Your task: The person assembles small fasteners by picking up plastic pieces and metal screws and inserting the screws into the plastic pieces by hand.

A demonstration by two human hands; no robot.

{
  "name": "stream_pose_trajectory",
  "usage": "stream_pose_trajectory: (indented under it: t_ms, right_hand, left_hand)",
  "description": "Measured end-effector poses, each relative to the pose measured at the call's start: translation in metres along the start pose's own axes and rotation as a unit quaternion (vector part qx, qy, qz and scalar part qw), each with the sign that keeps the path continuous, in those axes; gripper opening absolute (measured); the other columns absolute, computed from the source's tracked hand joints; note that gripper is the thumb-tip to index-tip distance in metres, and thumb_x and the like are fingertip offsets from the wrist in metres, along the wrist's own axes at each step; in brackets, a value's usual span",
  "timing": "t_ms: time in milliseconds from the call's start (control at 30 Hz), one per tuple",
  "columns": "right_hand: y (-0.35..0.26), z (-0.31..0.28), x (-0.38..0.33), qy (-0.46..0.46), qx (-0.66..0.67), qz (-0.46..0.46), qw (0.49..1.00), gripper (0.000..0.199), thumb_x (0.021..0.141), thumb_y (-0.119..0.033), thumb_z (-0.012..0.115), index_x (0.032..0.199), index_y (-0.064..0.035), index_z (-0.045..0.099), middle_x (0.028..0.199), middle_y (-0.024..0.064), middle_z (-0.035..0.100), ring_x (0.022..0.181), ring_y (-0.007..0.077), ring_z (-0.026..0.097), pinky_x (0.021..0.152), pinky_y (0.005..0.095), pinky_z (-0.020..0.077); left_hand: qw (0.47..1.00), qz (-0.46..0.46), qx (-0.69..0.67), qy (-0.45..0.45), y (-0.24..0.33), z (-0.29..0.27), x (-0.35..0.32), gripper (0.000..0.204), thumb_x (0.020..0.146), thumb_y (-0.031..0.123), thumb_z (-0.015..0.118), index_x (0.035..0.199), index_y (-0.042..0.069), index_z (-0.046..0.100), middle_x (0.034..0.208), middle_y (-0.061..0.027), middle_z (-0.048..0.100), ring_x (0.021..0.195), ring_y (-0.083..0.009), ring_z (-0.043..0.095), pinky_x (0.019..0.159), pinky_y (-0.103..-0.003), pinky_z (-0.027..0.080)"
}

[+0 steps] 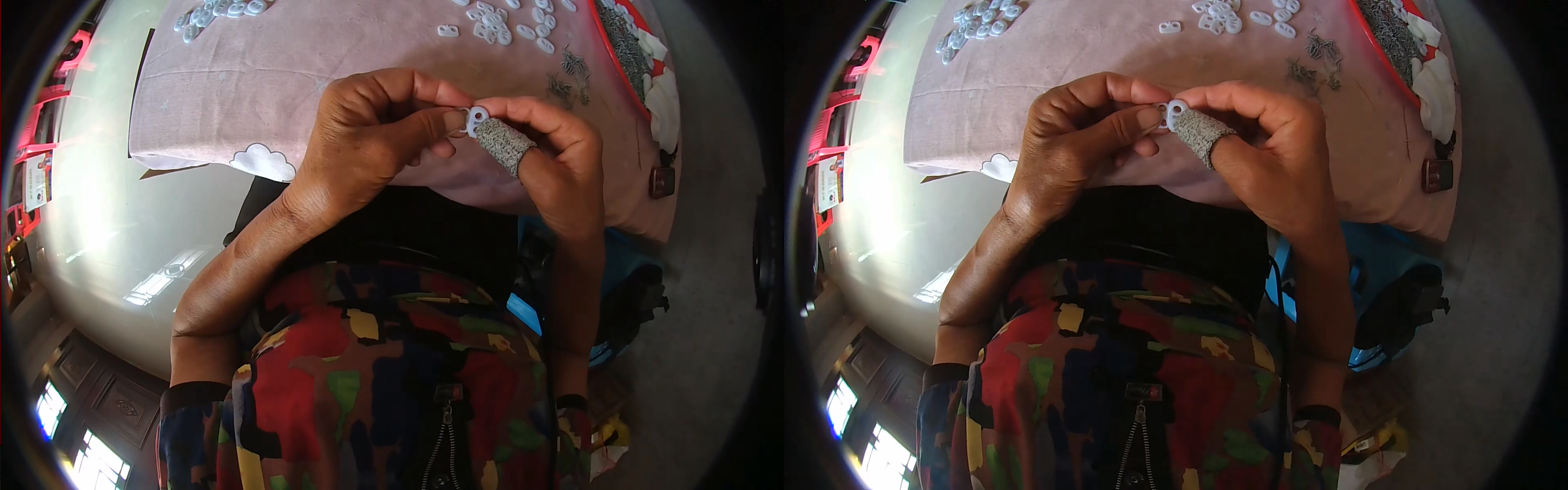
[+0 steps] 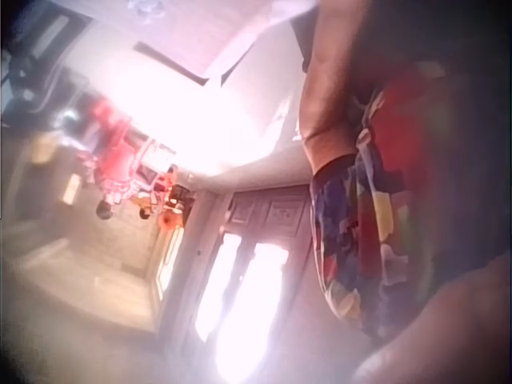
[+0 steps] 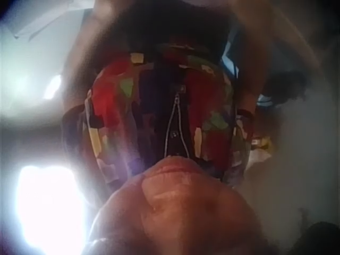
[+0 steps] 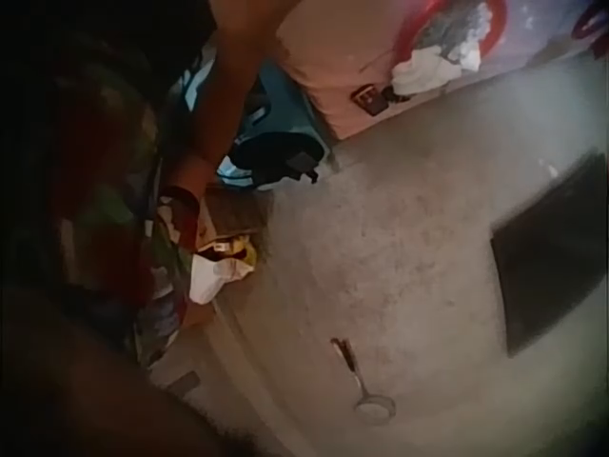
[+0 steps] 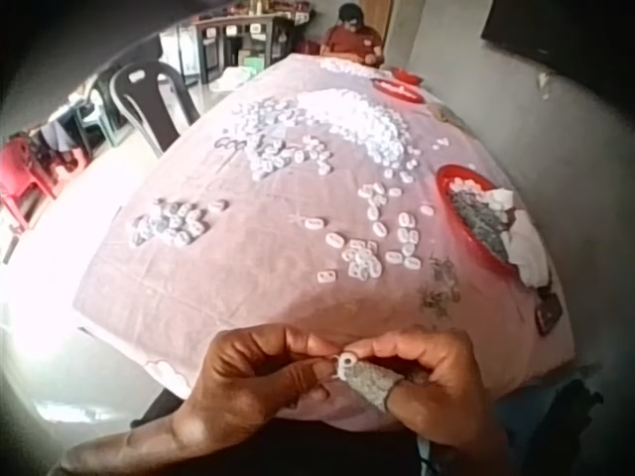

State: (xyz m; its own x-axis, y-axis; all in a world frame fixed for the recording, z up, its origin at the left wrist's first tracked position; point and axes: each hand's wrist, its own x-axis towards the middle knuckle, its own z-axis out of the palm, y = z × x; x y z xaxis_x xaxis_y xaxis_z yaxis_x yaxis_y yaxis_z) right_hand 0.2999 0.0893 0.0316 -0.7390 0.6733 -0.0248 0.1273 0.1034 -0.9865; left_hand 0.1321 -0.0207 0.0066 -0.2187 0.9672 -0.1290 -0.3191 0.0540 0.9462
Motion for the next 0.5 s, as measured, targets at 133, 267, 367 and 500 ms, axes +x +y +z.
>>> stream_pose_trajectory:
  t_ms: [133, 267, 367, 500]
  right_hand:
    - [-0.0016, 0.0019, 0.0014, -0.006, 0.014, 0.007, 1.000, 0.022, 0.083, 0.009, 0.057, 0.103, 0.0080, 0.067, 0.092, 0.0084, 0.070, 0.087, 0.0092, 0.064, 0.076, 0.0212, 0.0502]
    - [0.0034, 0.0027, 0.0024, -0.004, -0.006, 0.000, 1.000, 0.021, 0.084, 0.008, 0.058, 0.103, 0.0075, 0.068, 0.092, 0.0078, 0.071, 0.086, 0.0088, 0.064, 0.075, 0.0211, 0.0504]
    - [0.0019, 0.0049, 0.0032, -0.003, -0.012, -0.003, 1.000, 0.022, 0.084, 0.008, 0.059, 0.103, 0.0068, 0.068, 0.090, 0.0074, 0.071, 0.085, 0.0083, 0.064, 0.075, 0.0213, 0.0505]
    - [0.0017, 0.0040, 0.0056, 0.005, -0.051, -0.035, 0.998, 0.021, 0.084, 0.006, 0.059, 0.103, 0.0064, 0.068, 0.090, 0.0085, 0.071, 0.085, 0.0090, 0.064, 0.075, 0.0220, 0.0508]
  left_hand:
    - [1.000, -0.001, 0.022, 0.002, -0.0014, -0.0016, 0.0007, 0.015, 0.092, 0.008, 0.065, 0.106, 0.002, 0.068, 0.090, -0.0029, 0.071, 0.070, -0.0043, 0.062, 0.058, -0.016, 0.043]
    - [1.000, -0.009, 0.017, 0.010, -0.0022, -0.0015, 0.0010, 0.014, 0.092, 0.008, 0.065, 0.104, 0.003, 0.068, 0.090, -0.0034, 0.071, 0.070, -0.0043, 0.062, 0.058, -0.016, 0.044]
    - [1.000, -0.009, 0.010, 0.020, -0.0022, -0.0003, 0.0008, 0.014, 0.092, 0.008, 0.065, 0.104, 0.003, 0.068, 0.090, -0.0035, 0.071, 0.070, -0.0043, 0.062, 0.058, -0.016, 0.045]
    - [0.999, -0.017, 0.018, 0.023, -0.0020, 0.0007, 0.0021, 0.014, 0.093, 0.009, 0.064, 0.105, 0.002, 0.067, 0.090, -0.0038, 0.071, 0.072, -0.0048, 0.063, 0.060, -0.017, 0.047]
